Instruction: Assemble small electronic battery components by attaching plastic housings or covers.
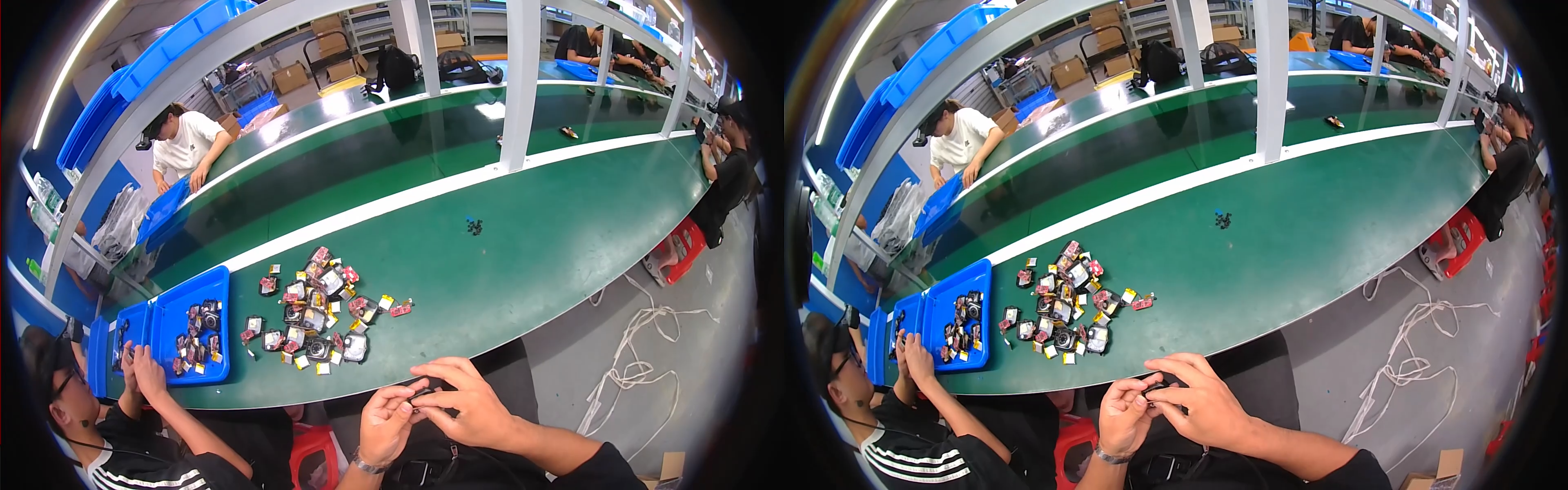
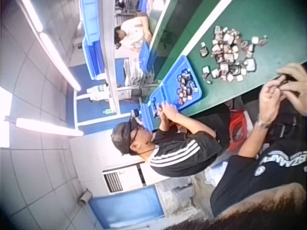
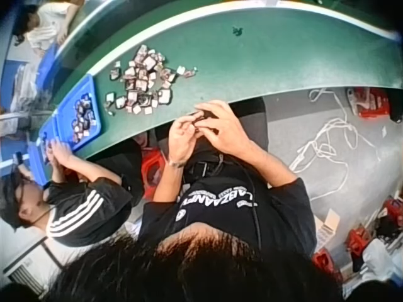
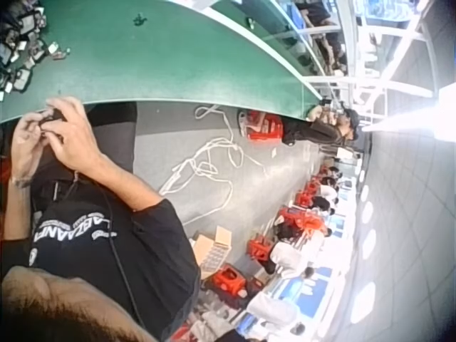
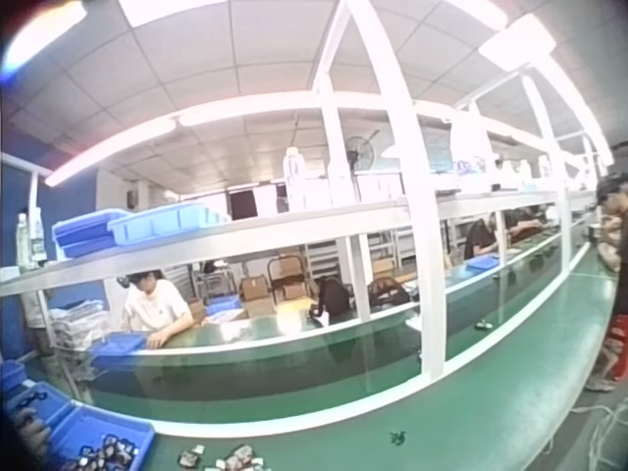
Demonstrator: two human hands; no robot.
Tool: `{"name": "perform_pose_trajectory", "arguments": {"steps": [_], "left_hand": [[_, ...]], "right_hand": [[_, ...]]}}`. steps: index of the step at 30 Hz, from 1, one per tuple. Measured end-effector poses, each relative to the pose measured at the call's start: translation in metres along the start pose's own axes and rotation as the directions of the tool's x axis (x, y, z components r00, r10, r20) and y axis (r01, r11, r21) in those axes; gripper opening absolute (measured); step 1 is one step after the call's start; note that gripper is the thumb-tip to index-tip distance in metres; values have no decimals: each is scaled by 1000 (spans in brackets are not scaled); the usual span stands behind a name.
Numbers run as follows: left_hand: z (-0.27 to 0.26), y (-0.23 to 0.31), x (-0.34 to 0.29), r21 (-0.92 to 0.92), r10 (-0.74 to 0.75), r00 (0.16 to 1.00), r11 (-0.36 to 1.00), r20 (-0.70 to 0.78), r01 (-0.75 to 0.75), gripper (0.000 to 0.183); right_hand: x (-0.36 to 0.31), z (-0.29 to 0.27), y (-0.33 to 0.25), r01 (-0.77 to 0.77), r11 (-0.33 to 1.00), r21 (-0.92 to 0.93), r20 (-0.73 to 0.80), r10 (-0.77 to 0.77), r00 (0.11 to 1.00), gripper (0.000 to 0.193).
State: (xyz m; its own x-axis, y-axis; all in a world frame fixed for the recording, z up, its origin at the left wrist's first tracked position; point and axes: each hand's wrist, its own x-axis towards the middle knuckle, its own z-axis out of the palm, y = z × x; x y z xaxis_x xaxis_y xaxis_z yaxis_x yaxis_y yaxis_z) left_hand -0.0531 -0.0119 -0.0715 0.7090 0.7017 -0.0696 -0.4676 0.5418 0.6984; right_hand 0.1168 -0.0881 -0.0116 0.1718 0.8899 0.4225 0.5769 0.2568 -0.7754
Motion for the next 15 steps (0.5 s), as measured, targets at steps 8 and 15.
{"name": "perform_pose_trajectory", "arguments": {"steps": [8,15], "left_hand": [[-8,-4,1,-14,66,996,998,67,-65,22],[-4,-2,2,-35,12,999,999,45,-10,24]], "right_hand": [[0,8,1,-63,995,72,6,62,998,20],[-1,4,3,32,998,-59,-58,-36,998,15]]}}
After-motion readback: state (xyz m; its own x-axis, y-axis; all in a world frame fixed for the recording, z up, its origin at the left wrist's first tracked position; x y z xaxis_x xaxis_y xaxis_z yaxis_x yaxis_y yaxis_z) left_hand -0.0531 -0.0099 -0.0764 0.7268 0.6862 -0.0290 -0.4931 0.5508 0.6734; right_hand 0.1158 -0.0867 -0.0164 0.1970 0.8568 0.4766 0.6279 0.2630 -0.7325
